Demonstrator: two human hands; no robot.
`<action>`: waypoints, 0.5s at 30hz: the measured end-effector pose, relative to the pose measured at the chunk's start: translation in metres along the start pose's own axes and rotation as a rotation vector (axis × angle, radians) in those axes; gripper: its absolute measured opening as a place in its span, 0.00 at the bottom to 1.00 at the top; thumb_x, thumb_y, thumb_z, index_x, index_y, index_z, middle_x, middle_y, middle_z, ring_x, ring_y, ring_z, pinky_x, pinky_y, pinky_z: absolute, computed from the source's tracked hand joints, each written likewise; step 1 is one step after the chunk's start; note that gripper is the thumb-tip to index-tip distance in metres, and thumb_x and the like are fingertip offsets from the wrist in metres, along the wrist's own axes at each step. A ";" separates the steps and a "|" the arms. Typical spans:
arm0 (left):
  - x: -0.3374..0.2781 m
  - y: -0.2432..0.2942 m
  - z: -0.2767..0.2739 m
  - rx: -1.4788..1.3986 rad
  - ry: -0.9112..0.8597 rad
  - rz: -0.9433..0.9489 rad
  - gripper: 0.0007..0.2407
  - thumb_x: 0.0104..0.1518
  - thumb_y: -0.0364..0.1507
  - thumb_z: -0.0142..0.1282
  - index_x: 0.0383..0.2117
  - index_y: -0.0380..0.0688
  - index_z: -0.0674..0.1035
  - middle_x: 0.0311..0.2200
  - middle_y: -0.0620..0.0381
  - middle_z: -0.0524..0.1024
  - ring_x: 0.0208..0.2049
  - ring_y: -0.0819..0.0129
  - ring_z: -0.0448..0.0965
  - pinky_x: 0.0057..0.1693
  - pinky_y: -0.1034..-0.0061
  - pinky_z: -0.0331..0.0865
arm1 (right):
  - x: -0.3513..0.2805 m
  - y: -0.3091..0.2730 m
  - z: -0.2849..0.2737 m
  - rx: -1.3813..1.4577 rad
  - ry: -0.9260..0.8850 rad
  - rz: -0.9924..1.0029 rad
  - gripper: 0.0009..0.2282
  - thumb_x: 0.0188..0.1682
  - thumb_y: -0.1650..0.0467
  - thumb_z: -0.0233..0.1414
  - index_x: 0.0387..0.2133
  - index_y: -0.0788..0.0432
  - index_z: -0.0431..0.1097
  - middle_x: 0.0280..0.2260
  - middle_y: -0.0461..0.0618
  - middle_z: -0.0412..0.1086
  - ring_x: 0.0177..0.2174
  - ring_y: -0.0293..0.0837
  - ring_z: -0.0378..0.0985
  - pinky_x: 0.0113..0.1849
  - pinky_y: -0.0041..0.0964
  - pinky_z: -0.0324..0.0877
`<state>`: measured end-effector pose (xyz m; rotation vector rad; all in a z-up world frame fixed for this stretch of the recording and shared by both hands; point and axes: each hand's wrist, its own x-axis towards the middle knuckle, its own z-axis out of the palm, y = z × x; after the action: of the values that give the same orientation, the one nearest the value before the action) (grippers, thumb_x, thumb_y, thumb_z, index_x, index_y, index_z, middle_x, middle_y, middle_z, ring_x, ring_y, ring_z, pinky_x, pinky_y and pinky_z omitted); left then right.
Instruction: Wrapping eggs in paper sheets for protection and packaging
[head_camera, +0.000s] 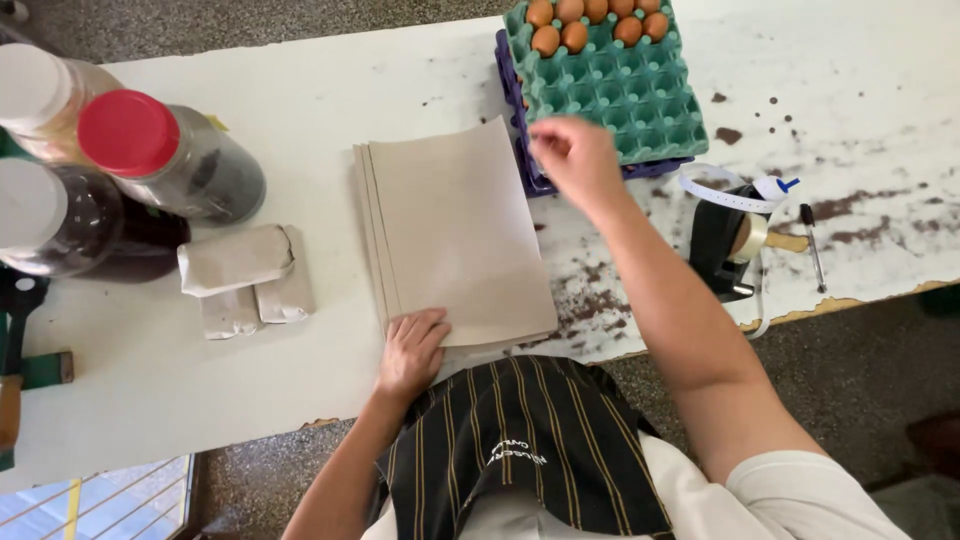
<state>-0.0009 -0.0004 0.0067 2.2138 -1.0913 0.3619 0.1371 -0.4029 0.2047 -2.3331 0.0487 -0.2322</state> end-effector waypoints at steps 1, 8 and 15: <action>0.005 0.004 -0.007 -0.052 -0.006 0.000 0.15 0.52 0.17 0.64 0.47 0.42 0.88 0.58 0.49 0.87 0.56 0.54 0.86 0.56 0.56 0.74 | 0.033 0.005 -0.018 -0.110 0.126 -0.021 0.10 0.63 0.76 0.62 0.55 0.61 0.84 0.47 0.55 0.87 0.40 0.42 0.89 0.45 0.33 0.87; 0.005 0.000 -0.010 -0.112 0.079 -0.007 0.12 0.60 0.11 0.62 0.45 0.39 0.88 0.54 0.47 0.90 0.55 0.54 0.89 0.59 0.57 0.80 | 0.167 0.131 -0.033 -0.517 0.119 -0.107 0.14 0.61 0.76 0.65 0.60 0.56 0.83 0.55 0.58 0.71 0.38 0.71 0.81 0.31 0.69 0.79; 0.010 0.006 -0.021 -0.081 0.067 -0.028 0.07 0.69 0.16 0.60 0.46 0.35 0.87 0.54 0.44 0.88 0.54 0.51 0.88 0.55 0.58 0.79 | 0.182 0.119 -0.046 -0.725 -0.083 -0.107 0.18 0.60 0.72 0.70 0.63 0.50 0.80 0.57 0.63 0.68 0.35 0.78 0.82 0.32 0.78 0.78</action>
<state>0.0011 0.0044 0.0298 2.1288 -1.0206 0.3705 0.3118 -0.5379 0.1789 -3.0699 -0.0413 -0.1888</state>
